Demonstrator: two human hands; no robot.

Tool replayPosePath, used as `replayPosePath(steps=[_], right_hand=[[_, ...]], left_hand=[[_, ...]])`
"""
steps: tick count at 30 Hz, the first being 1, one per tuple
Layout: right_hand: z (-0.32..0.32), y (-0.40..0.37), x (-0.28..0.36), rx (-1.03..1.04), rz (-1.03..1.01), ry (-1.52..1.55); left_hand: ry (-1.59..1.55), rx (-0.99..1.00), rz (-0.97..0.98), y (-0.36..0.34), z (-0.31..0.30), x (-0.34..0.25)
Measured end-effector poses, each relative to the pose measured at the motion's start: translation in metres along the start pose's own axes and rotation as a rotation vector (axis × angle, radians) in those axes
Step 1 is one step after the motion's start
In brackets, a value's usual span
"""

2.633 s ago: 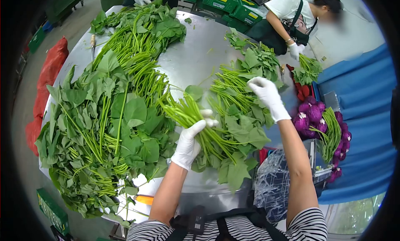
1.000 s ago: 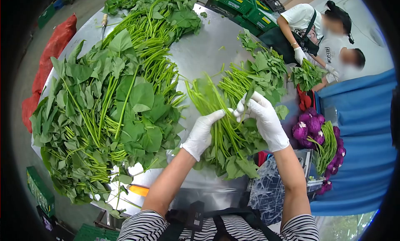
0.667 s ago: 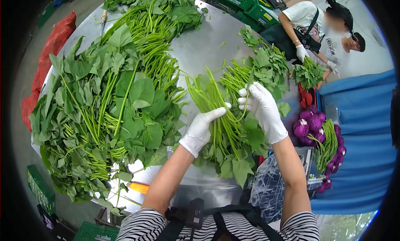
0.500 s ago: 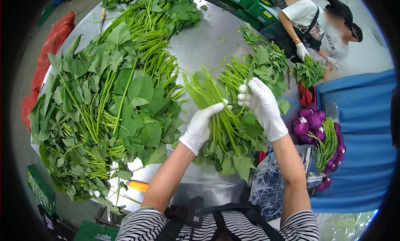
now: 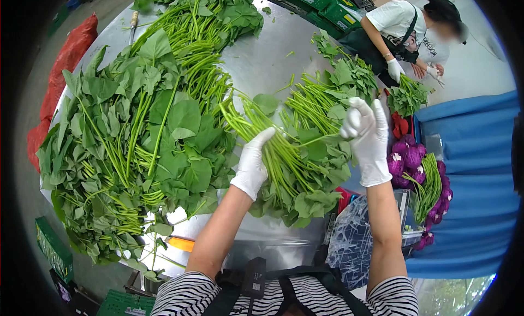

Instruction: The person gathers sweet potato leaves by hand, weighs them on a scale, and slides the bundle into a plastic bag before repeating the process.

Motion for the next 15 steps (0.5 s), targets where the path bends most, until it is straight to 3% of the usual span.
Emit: replayPosePath(steps=[1, 6, 9, 12, 14, 15], right_hand=[[0.003, -0.002, 0.005, 0.081, 0.004, 0.031], [-0.010, -0.011, 0.020, 0.004, -0.053, -0.210], [-0.006, -0.014, 0.040, -0.071, -0.230, -0.383], [0.028, -0.021, 0.045, -0.125, -0.266, -0.779], [0.076, -0.025, 0.032, 0.184, -0.496, -1.254], [0.090, -0.024, 0.015, 0.293, -0.511, -1.336]], left_hand=[[-0.016, -0.016, -0.006, 0.000, -0.002, -0.001], [0.004, -0.041, 0.012, -0.003, 0.001, -0.002], [-0.017, -0.031, -0.001, -0.002, 0.001, 0.000], [0.015, -0.051, 0.005, -0.005, 0.002, 0.000], [0.053, 0.004, 0.014, -0.006, 0.008, 0.001], [0.057, 0.007, 0.013, -0.009, 0.011, 0.003]])
Point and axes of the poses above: each hand's wrist, its own y-axis towards the middle knuckle, its own z-axis out of the palm, x = y × z, the point moved 9 cm from there along y, towards the middle knuckle, and after that the axes turned 2 degrees about y, right-handed, at the moved point
